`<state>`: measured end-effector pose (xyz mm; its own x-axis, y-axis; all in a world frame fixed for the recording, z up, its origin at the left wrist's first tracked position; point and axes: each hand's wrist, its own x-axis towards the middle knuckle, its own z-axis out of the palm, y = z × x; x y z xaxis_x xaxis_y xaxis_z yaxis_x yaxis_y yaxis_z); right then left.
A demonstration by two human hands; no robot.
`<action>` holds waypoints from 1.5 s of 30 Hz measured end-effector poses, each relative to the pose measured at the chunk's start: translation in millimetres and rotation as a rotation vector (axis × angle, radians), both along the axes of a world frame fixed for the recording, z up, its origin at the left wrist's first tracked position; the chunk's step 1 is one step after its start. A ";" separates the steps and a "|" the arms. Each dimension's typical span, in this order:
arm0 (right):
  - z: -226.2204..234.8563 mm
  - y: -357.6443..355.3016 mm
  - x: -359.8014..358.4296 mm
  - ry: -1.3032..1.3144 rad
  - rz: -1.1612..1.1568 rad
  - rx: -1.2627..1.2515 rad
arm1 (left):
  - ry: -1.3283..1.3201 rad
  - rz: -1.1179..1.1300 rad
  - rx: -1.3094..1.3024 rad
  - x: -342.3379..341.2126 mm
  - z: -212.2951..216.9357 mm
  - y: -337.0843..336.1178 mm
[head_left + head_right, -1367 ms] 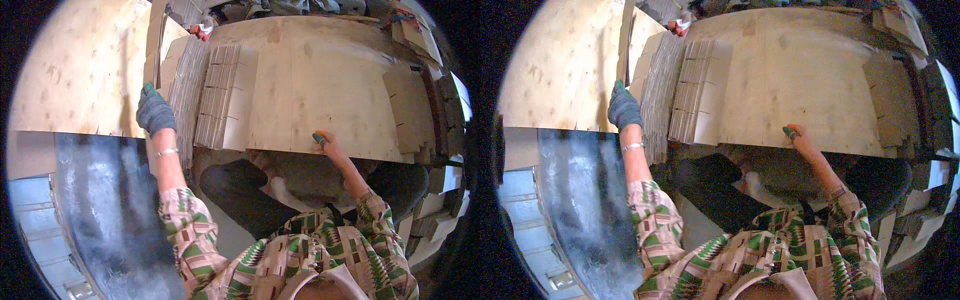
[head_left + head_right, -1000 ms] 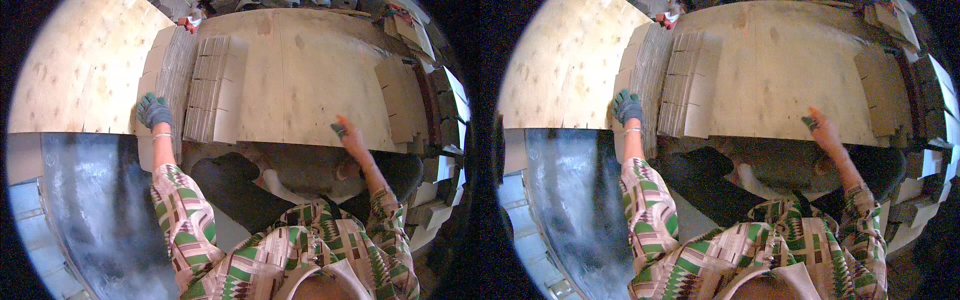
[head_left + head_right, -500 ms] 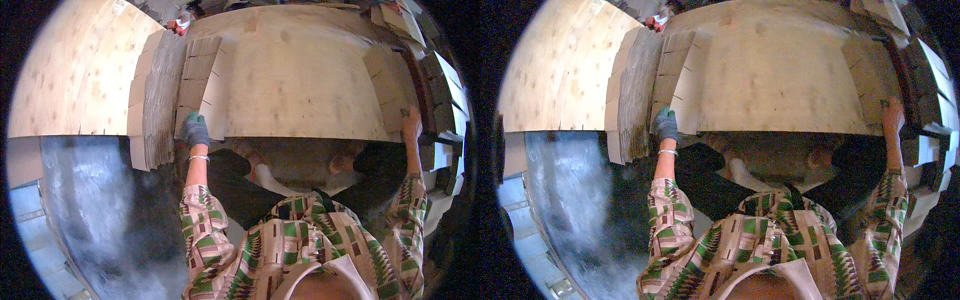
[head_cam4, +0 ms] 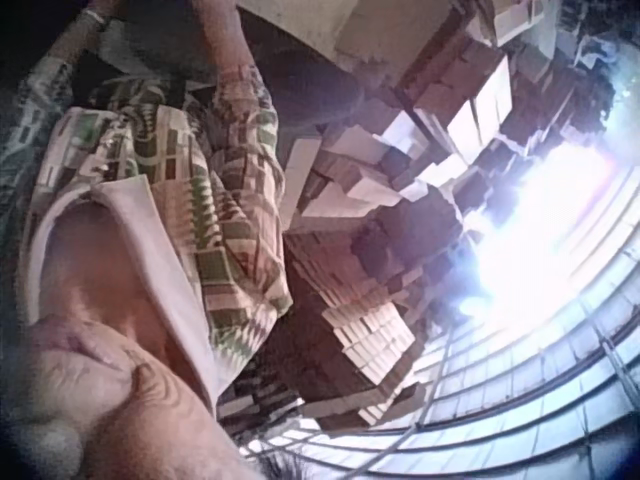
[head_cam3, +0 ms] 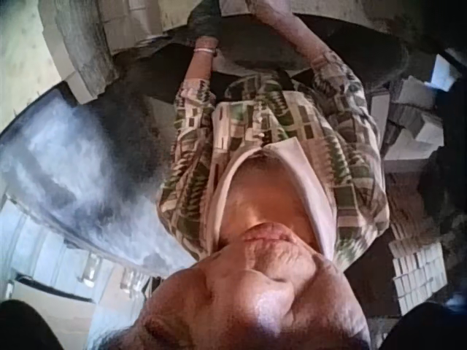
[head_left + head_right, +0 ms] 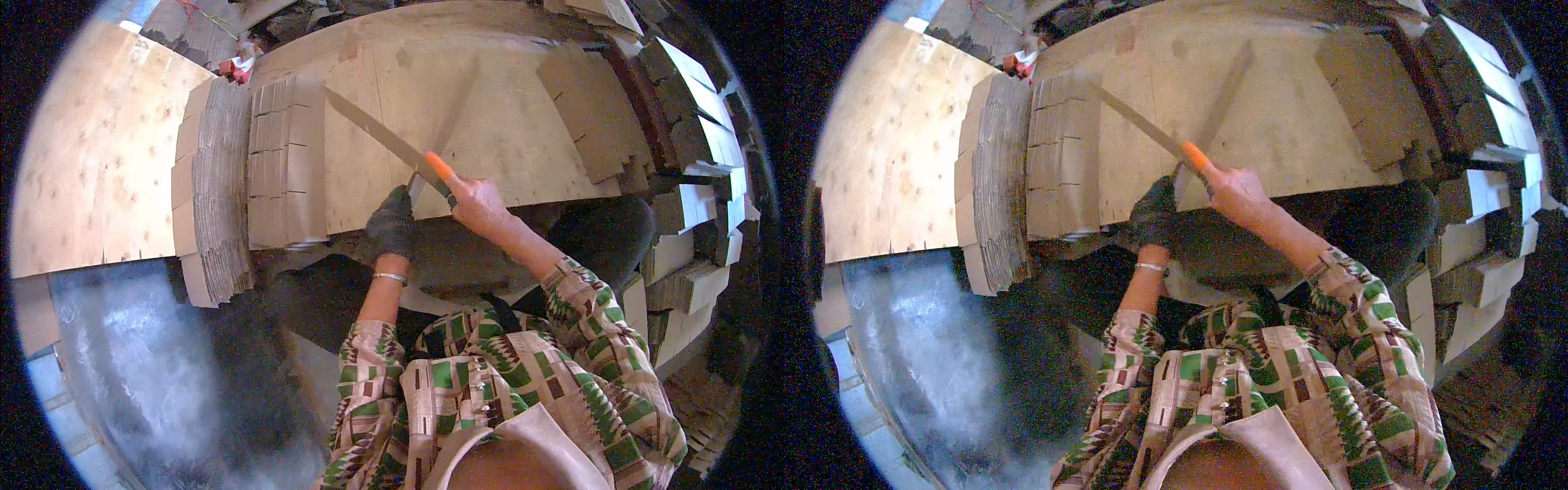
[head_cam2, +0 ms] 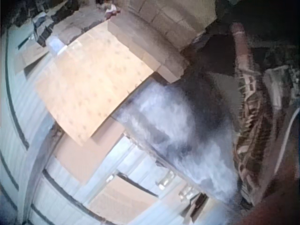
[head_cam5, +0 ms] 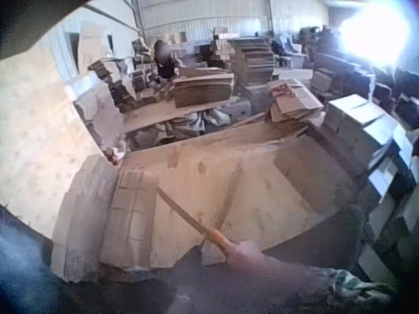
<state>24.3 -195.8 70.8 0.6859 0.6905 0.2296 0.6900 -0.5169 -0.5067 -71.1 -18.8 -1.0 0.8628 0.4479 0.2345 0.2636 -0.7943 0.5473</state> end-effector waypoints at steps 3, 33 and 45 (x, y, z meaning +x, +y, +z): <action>-11.7 -2.7 -3.6 0.056 -0.004 -0.104 | 0.090 -0.009 -0.014 -4.4 -2.9 -8.1; 36.2 61.8 2.3 0.035 0.151 0.181 | 0.270 0.294 0.240 -9.1 24.0 155.4; 12.9 26.8 -8.1 0.021 0.065 -0.001 | 0.063 0.122 0.005 8.9 -15.4 58.0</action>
